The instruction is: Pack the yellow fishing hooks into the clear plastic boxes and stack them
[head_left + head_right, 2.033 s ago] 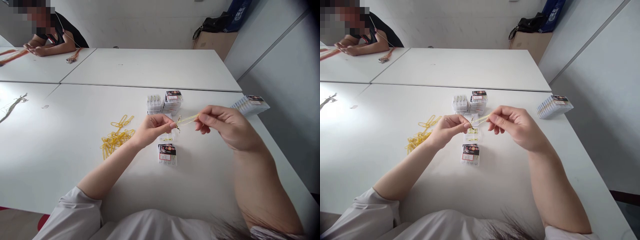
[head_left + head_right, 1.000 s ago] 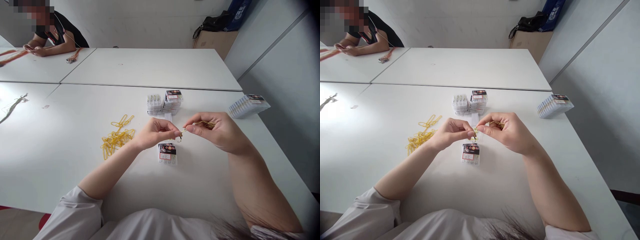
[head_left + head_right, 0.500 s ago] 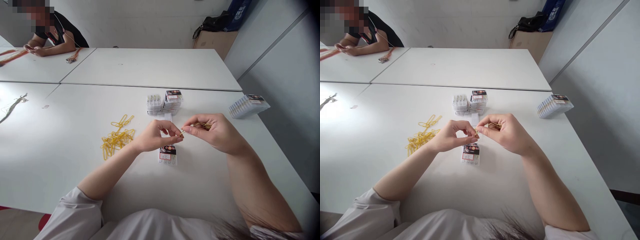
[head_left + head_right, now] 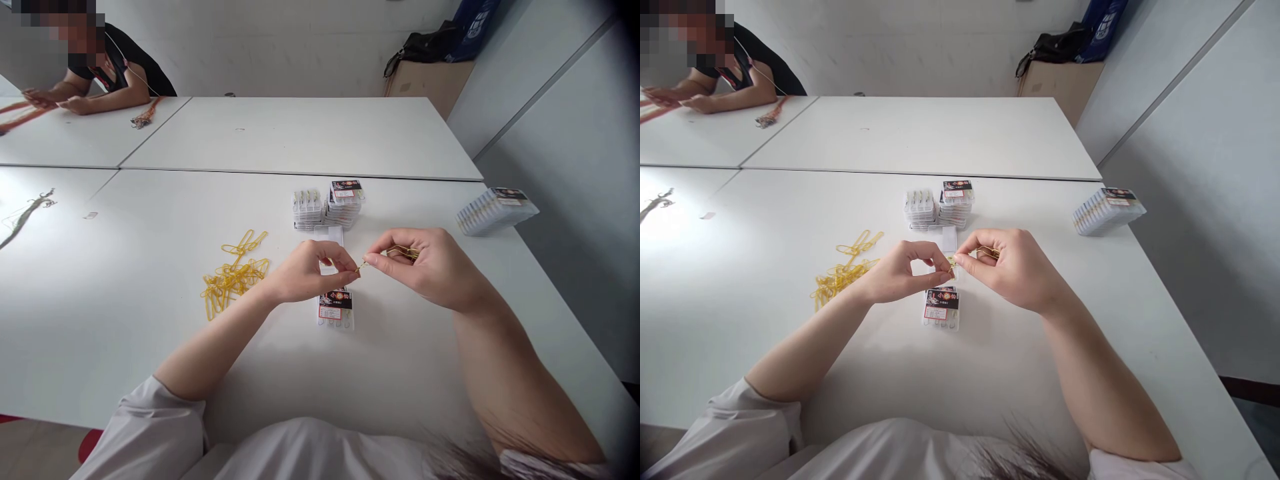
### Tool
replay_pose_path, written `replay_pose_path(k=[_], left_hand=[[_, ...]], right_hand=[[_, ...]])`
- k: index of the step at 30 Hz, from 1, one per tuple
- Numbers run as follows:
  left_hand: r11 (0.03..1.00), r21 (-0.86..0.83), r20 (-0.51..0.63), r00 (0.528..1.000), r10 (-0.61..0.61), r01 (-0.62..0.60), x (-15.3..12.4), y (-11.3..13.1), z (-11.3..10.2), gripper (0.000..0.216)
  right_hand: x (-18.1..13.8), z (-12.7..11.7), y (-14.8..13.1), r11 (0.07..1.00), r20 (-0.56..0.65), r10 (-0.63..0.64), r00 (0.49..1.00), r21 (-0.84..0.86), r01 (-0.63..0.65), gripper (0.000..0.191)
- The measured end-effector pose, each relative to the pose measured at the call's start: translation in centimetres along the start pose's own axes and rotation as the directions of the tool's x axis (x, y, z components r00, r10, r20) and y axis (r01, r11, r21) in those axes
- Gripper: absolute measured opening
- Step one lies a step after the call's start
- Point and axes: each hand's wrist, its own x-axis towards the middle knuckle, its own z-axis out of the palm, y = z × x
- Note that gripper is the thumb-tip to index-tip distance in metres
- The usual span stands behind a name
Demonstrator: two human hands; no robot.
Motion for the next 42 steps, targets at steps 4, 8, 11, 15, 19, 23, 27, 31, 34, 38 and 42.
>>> replay_pose_path(k=[4,8,11,15,19,23,27,31,34,38,42], left_hand=[[1.0,0.008,0.004,1.0,0.019,-0.019,0.0,-0.1,0.1,0.011],[0.999,0.018,-0.036,0.998,0.048,-0.047,0.0,-0.3,0.1,0.02],[0.997,0.052,-0.104,0.992,0.067,-0.062,0.0,-0.4,0.1,0.024],[0.993,0.08,-0.124,0.988,0.093,-0.083,0.0,-0.4,-0.1,0.023],[0.995,0.08,-0.181,0.98,0.078,-0.064,0.0,-0.3,-0.2,0.024],[0.999,0.04,-0.229,0.973,0.004,0.005,0.0,-0.1,0.0,0.026],[0.999,0.03,-0.286,0.958,-0.024,0.034,0.0,-0.1,0.2,0.022],[0.984,-0.175,-0.362,0.931,-0.057,-0.008,0.1,-0.3,-0.2,0.022],[0.936,-0.339,-0.299,0.954,-0.013,-0.094,0.0,-0.4,-0.8,0.021],[0.934,-0.326,-0.056,0.99,0.132,-0.143,-0.2,-0.1,-0.8,0.012],[0.971,-0.222,0.171,0.977,0.125,-0.085,-0.3,0.1,-0.2,0.009]], right_hand=[[0.2,0.2,0.0,1.0,0.006,0.006,1.0,-0.009,-0.006,0.022],[0.4,0.3,0.1,1.0,0.014,0.011,1.0,-0.006,-0.011,0.025],[0.6,0.0,0.4,0.999,0.081,0.028,0.996,-0.042,-0.025,0.029],[0.5,-0.6,0.8,0.994,0.094,-0.034,0.995,-0.102,0.043,0.031],[0.0,-1.3,0.5,0.989,0.093,-0.112,0.989,-0.089,0.12,0.027],[-0.4,-1.1,-0.2,0.965,0.063,-0.263,0.963,0.029,0.262,0.018],[-0.5,-0.1,-0.6,0.917,0.103,-0.307,0.946,0.298,0.266,0.019],[-0.4,0.4,-0.4,0.914,0.148,-0.273,0.951,0.349,0.208,0.021],[0.2,0.2,0.1,0.919,0.044,-0.257,0.965,0.32,0.23,0.024],[1.1,0.3,0.7,0.873,0.005,-0.256,0.967,0.431,0.229,0.026],[1.4,1.1,0.7,0.843,0.049,-0.244,0.969,0.504,0.187,0.025]])
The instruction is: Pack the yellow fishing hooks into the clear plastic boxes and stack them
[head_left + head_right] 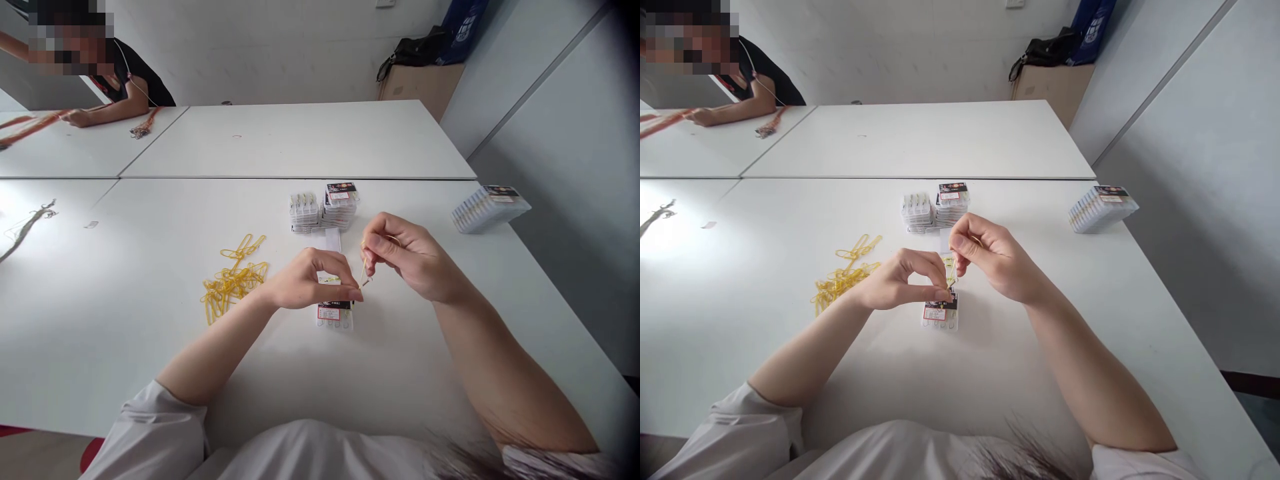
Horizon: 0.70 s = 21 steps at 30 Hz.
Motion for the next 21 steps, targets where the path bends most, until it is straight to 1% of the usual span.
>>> replay_pose_path(k=[1,3,5,7,8,10,12,14,15,17,19,21], left_hand=[[0.999,0.024,0.02,0.999,-0.027,0.026,0.05,-0.04,0.1,0.009],[0.994,0.053,0.024,0.995,-0.097,0.095,0.14,-0.1,0.15,0.011],[0.985,0.05,-0.016,0.987,-0.162,0.162,0.2,-0.12,0.08,0.013],[0.982,0.019,-0.108,0.977,-0.185,0.188,0.21,-0.08,0.0,0.015],[0.984,0.005,-0.167,0.971,-0.174,0.177,0.2,-0.05,-0.01,0.016],[0.993,0.001,-0.282,0.953,-0.111,0.116,0.15,0.0,0.09,0.019],[0.999,0.025,-0.347,0.938,-0.024,0.034,0.1,0.0,0.29,0.021],[0.998,0.047,-0.36,0.932,0.047,-0.032,0.05,-0.02,0.48,0.021],[0.997,0.053,-0.361,0.93,0.069,-0.053,0.03,-0.03,0.55,0.021],[0.996,0.058,-0.36,0.929,0.089,-0.072,0.0,-0.05,0.59,0.021],[0.996,0.063,-0.352,0.932,0.088,-0.07,-0.03,-0.05,0.57,0.021],[0.996,0.07,-0.329,0.941,0.076,-0.056,-0.04,-0.02,0.53,0.022]], right_hand=[[-0.06,0.24,0.0,1.0,0.007,-0.009,1.0,-0.009,0.009,0.025],[-0.29,0.63,-0.1,0.998,0.012,-0.049,0.999,-0.04,0.05,0.024],[-0.58,0.83,-0.27,0.993,0.034,-0.109,0.993,-0.033,0.11,0.024],[-0.83,0.86,-0.41,0.985,0.062,-0.17,0.984,0.025,0.169,0.023],[-0.92,0.83,-0.46,0.98,0.06,-0.194,0.979,0.051,0.191,0.022],[-0.99,0.75,-0.5,0.975,0.003,-0.218,0.976,0.039,0.218,0.022],[-0.95,0.67,-0.5,0.976,-0.087,-0.208,0.974,-0.077,0.201,0.023],[-0.87,0.62,-0.44,0.963,-0.142,-0.176,0.974,-0.229,0.141,0.023],[-0.85,0.6,-0.38,0.95,-0.145,-0.154,0.977,-0.295,0.106,0.022],[-0.83,0.54,-0.25,0.923,-0.109,-0.096,0.989,-0.382,0.047,0.021],[-0.87,0.45,-0.13,0.904,-0.068,-0.043,0.997,-0.427,0.01,0.023],[-0.93,0.33,-0.09,0.896,-0.056,-0.01,0.998,-0.444,-0.016,0.025]])
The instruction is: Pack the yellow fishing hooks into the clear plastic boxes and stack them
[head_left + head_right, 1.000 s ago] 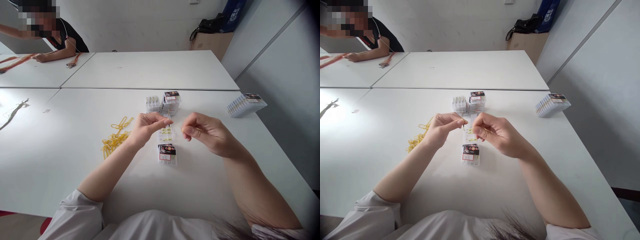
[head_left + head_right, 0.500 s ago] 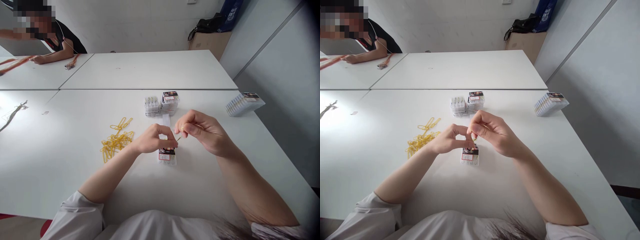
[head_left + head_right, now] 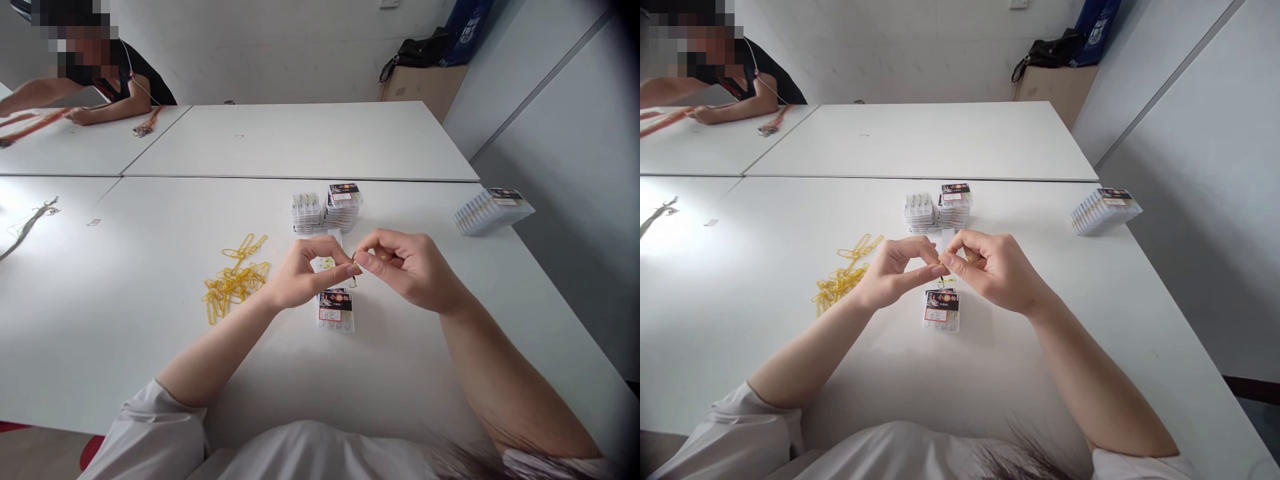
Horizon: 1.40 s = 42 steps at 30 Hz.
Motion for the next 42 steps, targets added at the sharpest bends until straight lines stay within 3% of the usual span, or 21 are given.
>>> replay_pose_path(k=[12,18,25,28,34,42], left_hand=[[0.98,0.198,0.186,0.981,-0.059,0.022,0.1,1.2,-0.9,0.009],[0.939,0.343,0.096,0.995,0.003,-0.036,0.1,0.8,-0.3,0.009],[0.887,0.44,0.14,0.987,0.083,-0.137,0.2,0.7,-0.7,0.008],[0.913,0.397,0.122,0.991,0.05,-0.095,0.2,0.8,-0.6,0.011],[0.956,0.284,-0.044,0.997,-0.07,0.08,0.0,0.3,0.4,0.023],[0.971,0.236,-0.103,0.993,0.06,-0.034,0.3,0.5,-0.5,0.018]], right_hand=[[-0.1,-0.9,-0.3,0.993,0.049,0.086,0.995,-0.085,-0.082,0.023],[-0.1,-0.8,-0.4,0.985,0.052,0.127,0.99,-0.122,-0.12,0.023],[0.0,-0.9,-0.3,0.981,0.083,0.166,0.983,-0.115,-0.156,0.025],[0.0,-0.8,-0.4,0.981,0.102,0.173,0.98,-0.105,-0.162,0.025],[0.1,-0.5,-0.2,0.977,0.101,0.198,0.975,-0.098,-0.188,0.026],[0.0,-1.8,0.1,0.982,0.102,0.148,0.984,-0.136,-0.133,0.027]])
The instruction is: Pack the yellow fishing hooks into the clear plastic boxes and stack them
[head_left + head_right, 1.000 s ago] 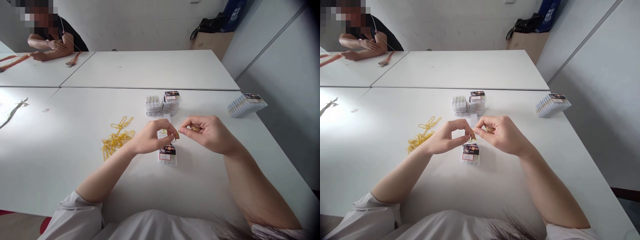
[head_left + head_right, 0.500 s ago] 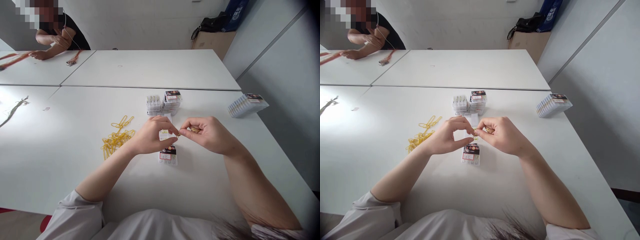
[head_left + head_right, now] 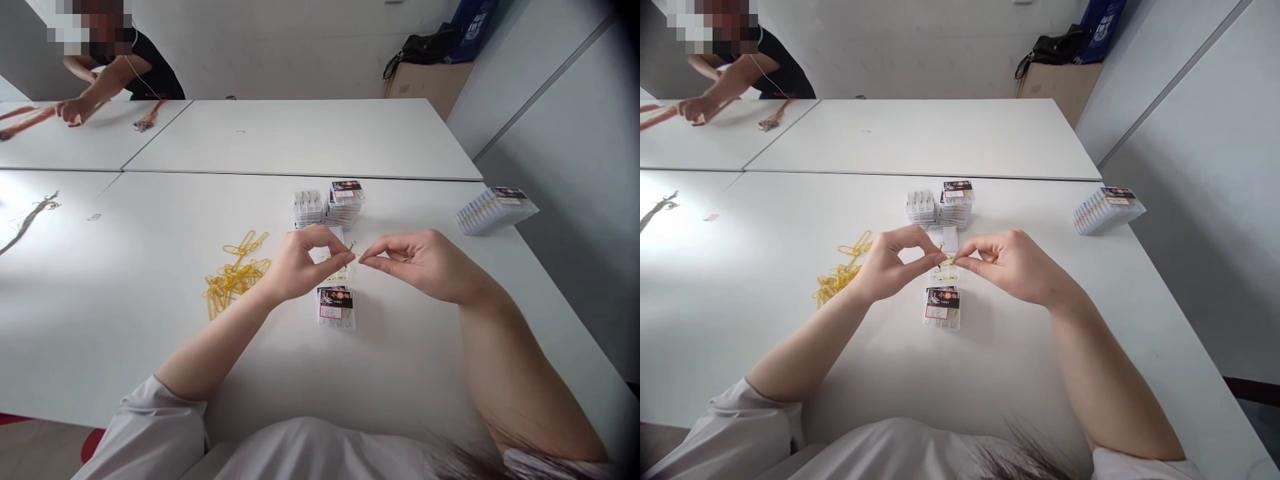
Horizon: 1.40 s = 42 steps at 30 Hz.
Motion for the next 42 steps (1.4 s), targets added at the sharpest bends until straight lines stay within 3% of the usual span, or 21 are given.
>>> replay_pose_path(k=[9,16,24,28,33,37,42], left_hand=[[1.0,-0.007,-0.179,0.984,0.009,-0.01,0.2,-0.2,-2.0,0.017],[0.998,0.059,-0.397,0.917,0.021,0.002,0.3,0.5,-4.6,0.017],[0.987,0.16,-0.444,0.891,0.099,-0.03,-0.1,0.8,-4.9,0.02],[0.991,0.129,-0.469,0.879,0.088,-0.03,-0.1,0.8,-5.1,0.019],[1.0,0.031,-0.47,0.882,0.017,-0.003,0.4,0.1,-5.8,0.017],[0.997,-0.016,-0.44,0.895,-0.074,0.075,0.9,-1.1,-6.2,0.016],[0.979,-0.016,-0.32,0.926,-0.2,0.205,1.1,-1.5,-5.8,0.015]], right_hand=[[0.4,-0.9,0.4,0.996,0.055,0.088,0.995,0.004,-0.088,0.017],[0.6,-2.3,1.6,0.974,0.016,0.187,0.982,-0.131,-0.183,0.017],[0.6,-2.9,2.1,0.972,0.107,0.2,0.974,-0.144,-0.183,0.027],[0.6,-3.0,2.0,0.982,0.051,0.156,0.986,-0.118,-0.149,0.028],[0.3,-3.2,1.9,0.996,-0.121,0.062,0.991,0.067,-0.054,0.033],[-0.5,-3.4,1.6,0.962,-0.245,-0.107,0.964,0.218,0.162,0.016],[-1.2,-3.3,0.7,0.876,-0.253,-0.337,0.907,0.268,0.4,0.011]])
